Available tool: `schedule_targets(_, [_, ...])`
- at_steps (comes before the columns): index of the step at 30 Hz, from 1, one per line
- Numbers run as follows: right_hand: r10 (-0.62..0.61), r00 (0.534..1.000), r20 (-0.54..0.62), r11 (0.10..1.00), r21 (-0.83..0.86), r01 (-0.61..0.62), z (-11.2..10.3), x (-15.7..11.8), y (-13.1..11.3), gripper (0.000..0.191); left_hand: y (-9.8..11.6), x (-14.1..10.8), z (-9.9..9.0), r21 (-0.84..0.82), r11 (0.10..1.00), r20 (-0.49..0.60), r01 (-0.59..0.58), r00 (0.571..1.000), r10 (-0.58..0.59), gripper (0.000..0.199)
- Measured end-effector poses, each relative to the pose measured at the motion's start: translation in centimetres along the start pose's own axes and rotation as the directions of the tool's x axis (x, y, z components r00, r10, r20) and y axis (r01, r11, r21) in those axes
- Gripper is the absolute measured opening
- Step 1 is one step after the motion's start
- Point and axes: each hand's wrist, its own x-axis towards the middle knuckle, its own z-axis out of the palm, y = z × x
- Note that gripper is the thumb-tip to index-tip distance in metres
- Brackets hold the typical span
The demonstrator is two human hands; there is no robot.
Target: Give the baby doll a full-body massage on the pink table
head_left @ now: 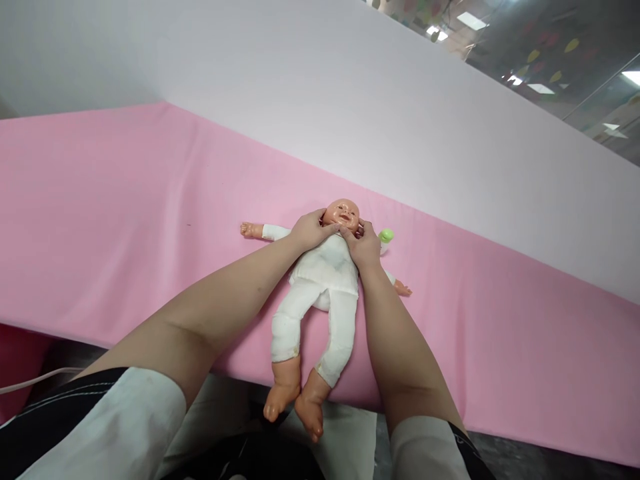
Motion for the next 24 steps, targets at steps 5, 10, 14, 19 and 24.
schedule_targets(5, [-0.055, 0.998, 0.0, 0.998, 0.007, 0.055, -0.1, 0.3, 0.7, 0.063, -0.4, 0.0, 0.1, 0.013, 0.999, -0.017, -0.033, 0.999, 0.033, 0.054])
schedule_targets(10, [-0.112, 0.994, 0.007, 0.994, 0.005, 0.112, -0.3, 0.3, 0.9, 0.059, -1.1, 0.2, 0.3, -0.029, 0.998, -0.03, -0.047, 0.998, 0.047, 0.054])
schedule_targets(14, [-0.142, 0.99, -0.025, 0.99, -0.018, 0.141, -0.2, 0.2, 0.9, 0.055, -1.4, 0.5, 0.5, -0.041, 0.997, -0.037, -0.063, 0.997, 0.061, 0.055])
schedule_targets(19, [-0.065, 0.998, -0.014, 0.997, -0.049, 0.064, -0.2, 0.0, 0.3, 0.052, -0.9, 0.2, 0.3, -0.043, 0.998, -0.029, -0.051, 0.998, 0.05, 0.055])
schedule_targets(24, [-0.014, 1.0, 0.011, 0.998, -0.059, 0.015, -0.1, -0.1, -0.3, 0.068, -0.2, -0.1, 0.0, -0.002, 1.0, 0.001, -0.018, 1.0, 0.018, 0.059])
